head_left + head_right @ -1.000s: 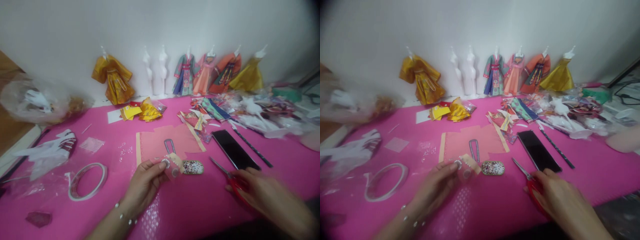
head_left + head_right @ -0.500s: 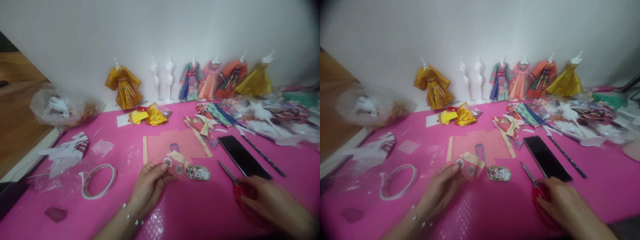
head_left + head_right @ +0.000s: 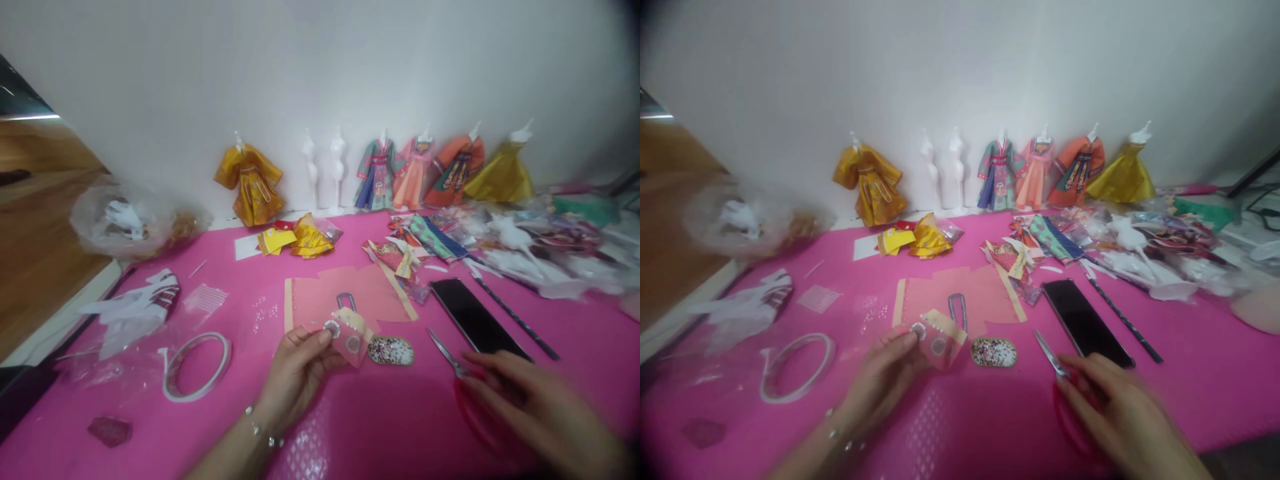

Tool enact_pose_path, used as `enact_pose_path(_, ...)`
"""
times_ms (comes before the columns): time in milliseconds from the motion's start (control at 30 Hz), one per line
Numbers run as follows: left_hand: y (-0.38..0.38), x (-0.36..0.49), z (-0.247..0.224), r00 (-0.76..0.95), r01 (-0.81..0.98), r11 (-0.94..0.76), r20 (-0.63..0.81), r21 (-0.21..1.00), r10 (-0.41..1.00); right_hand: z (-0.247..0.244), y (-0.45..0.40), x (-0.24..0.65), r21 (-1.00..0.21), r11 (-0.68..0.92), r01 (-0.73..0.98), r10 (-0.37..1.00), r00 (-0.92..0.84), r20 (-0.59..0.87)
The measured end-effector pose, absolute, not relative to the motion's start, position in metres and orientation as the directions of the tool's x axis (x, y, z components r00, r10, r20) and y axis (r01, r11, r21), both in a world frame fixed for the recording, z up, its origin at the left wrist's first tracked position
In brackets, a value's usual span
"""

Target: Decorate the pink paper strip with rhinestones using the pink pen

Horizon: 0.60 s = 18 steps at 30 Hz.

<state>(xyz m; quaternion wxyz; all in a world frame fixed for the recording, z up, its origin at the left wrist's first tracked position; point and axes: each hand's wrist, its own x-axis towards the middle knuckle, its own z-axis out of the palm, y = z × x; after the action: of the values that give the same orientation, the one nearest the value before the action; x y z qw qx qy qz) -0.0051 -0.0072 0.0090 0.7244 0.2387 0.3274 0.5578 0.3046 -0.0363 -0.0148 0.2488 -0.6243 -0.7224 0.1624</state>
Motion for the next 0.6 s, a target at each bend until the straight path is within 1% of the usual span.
enact_pose_path(33, -0.007, -0.005, 0.01, 0.163, -0.652, 0.256, -0.198, 0.714, 0.967, -0.01, -0.038, 0.295, -0.63, 0.166, 0.759, 0.986, -0.114, 0.123)
enact_pose_path(100, -0.006, -0.004, 0.015, 0.164, -0.65, 0.239, -0.175, 0.722, 0.971, 0.0, -0.038, 0.27, -0.754, 0.164, 0.636, 0.986, -0.077, 0.149)
enact_pose_path(133, -0.006, -0.003, 0.018, 0.167, -0.645, 0.234, -0.165, 0.727, 0.972, 0.005, -0.037, 0.256, -0.804, 0.174, 0.569, 0.985, -0.083, 0.154)
enact_pose_path(200, -0.007, 0.0, 0.026, 0.185, -0.627, 0.235, -0.151, 0.743, 0.971, 0.017, -0.032, 0.229, -0.895, 0.198, 0.399, 0.975, -0.171, 0.139)
enact_pose_path(233, -0.008, 0.002, 0.031, 0.198, -0.615, 0.24, -0.147, 0.751, 0.969, 0.023, -0.028, 0.216, -0.927, 0.175, 0.331, 0.977, -0.178, 0.121)
enact_pose_path(267, -0.011, 0.004, 0.036, 0.213, -0.604, 0.246, -0.144, 0.758, 0.966, 0.03, -0.025, 0.205, -0.949, 0.168, 0.267, 0.976, -0.183, 0.121)
enact_pose_path(367, -0.026, 0.01, 0.047, 0.23, -0.592, 0.249, -0.135, 0.767, 0.964, 0.045, -0.02, 0.185, -0.986, 0.162, 0.042, 0.934, -0.329, 0.139)
enact_pose_path(433, -0.041, 0.015, 0.049, 0.205, -0.608, 0.224, -0.123, 0.762, 0.971, 0.048, -0.022, 0.181, -0.991, 0.11, -0.075, 0.929, -0.347, 0.13)
enact_pose_path(500, -0.058, 0.022, 0.044, 0.18, -0.651, 0.197, -0.102, 0.733, 0.978, 0.045, -0.029, 0.184, -0.984, 0.025, -0.176, 0.925, -0.37, 0.089)
enact_pose_path(533, -0.066, 0.025, 0.04, 0.17, -0.696, 0.188, -0.095, 0.693, 0.981, 0.042, -0.032, 0.186, -0.973, -0.029, -0.23, 0.913, -0.403, 0.068)
enact_pose_path(600, -0.081, 0.033, 0.031, 0.202, -0.76, 0.199, -0.068, 0.619, 0.977, 0.034, -0.039, 0.193, -0.936, -0.161, -0.313, 0.869, -0.494, 0.015)
